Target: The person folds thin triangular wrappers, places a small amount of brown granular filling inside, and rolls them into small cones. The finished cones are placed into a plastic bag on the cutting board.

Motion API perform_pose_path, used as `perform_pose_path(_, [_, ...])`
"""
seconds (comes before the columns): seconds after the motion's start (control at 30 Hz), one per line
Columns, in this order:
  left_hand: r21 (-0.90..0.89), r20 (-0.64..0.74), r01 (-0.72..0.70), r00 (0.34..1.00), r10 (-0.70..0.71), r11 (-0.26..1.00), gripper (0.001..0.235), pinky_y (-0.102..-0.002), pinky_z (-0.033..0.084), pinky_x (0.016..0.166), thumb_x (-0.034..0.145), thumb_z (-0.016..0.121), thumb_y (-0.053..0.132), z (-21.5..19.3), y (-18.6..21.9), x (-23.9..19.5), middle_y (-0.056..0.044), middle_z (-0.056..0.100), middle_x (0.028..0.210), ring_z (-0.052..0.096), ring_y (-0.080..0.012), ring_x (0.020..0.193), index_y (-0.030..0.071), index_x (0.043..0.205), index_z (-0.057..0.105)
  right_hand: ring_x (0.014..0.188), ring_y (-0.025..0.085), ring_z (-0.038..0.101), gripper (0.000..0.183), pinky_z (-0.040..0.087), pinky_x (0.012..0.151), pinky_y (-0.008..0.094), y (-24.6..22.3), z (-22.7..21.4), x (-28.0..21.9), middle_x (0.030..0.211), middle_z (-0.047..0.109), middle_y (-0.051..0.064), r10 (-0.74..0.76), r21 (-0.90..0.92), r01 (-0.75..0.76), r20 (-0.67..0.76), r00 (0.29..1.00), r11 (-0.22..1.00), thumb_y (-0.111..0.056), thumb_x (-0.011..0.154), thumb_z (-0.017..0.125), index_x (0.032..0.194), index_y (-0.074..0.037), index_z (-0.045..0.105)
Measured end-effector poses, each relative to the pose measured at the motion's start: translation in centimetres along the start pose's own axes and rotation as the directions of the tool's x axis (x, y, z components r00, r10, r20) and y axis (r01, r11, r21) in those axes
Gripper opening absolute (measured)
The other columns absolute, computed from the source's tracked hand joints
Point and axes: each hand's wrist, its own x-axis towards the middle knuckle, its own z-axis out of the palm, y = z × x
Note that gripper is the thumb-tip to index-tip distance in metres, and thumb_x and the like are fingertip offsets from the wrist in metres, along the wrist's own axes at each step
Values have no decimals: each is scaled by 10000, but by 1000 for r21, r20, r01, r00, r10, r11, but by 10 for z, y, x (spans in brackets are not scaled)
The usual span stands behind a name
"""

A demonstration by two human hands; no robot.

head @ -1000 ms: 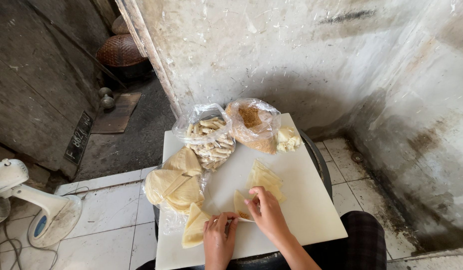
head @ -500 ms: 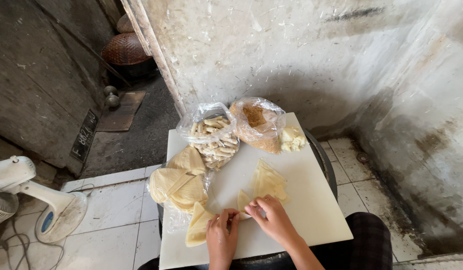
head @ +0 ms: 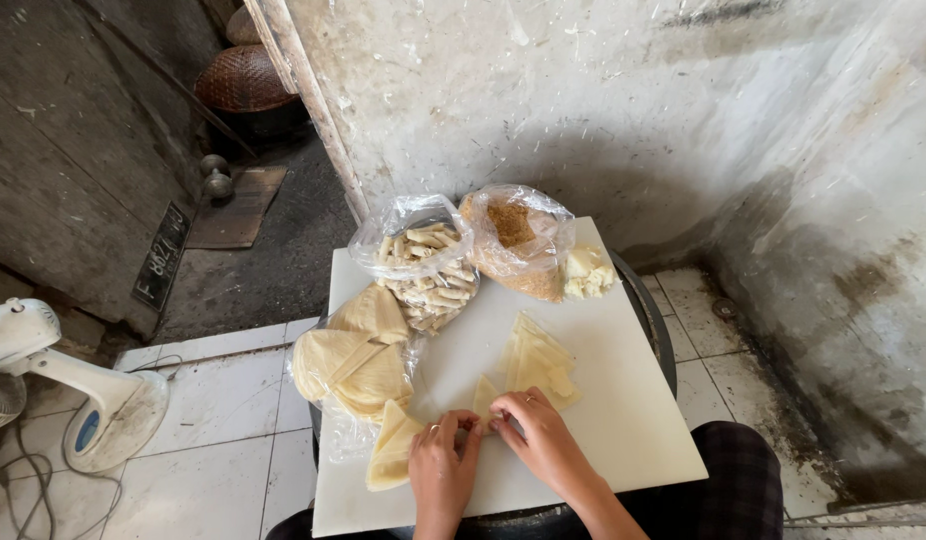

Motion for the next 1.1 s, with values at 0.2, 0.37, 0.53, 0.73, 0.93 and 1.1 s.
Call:
perform_pose_path(0.2, [-2,-1,70,998,-70,998,119,-381,476,752,838,768,200,4,-2,0,4,719,823,658,-232,696,104,870,705,923,264,611,151,533,764,369,7,6,-3,881,700,54,-65,-45,65,-2,998,997,32,804,736,912,-66,696])
perform_pose_path(0.37, [-59,-46,8,999,-11,998,115,-403,478,739,797,783,180,1,-4,-3,-26,714,854,655,-268,736,110,886,768,903,279,607,184,514,766,390,13,1,-5,882,695,62,-60,-53,63,52,997,997,-19,747,806,887,-34,688])
perform_pose_path(0.53, [-74,-44,-21,999,18,997,160,-421,480,730,768,797,186,1,-6,-3,-40,708,879,646,-297,751,101,900,771,903,272,619,130,530,767,378,12,5,-3,878,697,55,-64,-82,63,-5,998,995,-6,779,780,879,-43,705])
perform_pose_path(0.73, [-13,-68,1,998,-2,1000,87,-403,478,713,837,766,184,5,-5,-3,-43,691,811,633,-289,721,100,842,746,884,272,604,74,521,744,387,10,9,-1,836,663,62,8,-86,-10,-24,1000,996,-46,833,773,841,-33,701])
perform_pose_path(0.93, [6,-66,33,997,-32,999,153,-395,468,682,792,781,204,4,2,1,-41,678,745,629,-244,654,92,806,677,901,277,591,115,507,753,390,4,10,0,846,630,84,33,-82,-36,-42,999,996,-23,816,761,868,-10,660])
perform_pose_path(1.1, [42,-16,96,995,-96,994,140,-383,464,702,829,776,222,3,4,3,-45,663,613,628,-232,617,120,868,689,936,254,624,136,553,802,351,3,9,-2,921,685,66,-16,-5,16,35,999,1000,61,847,660,945,-33,676])
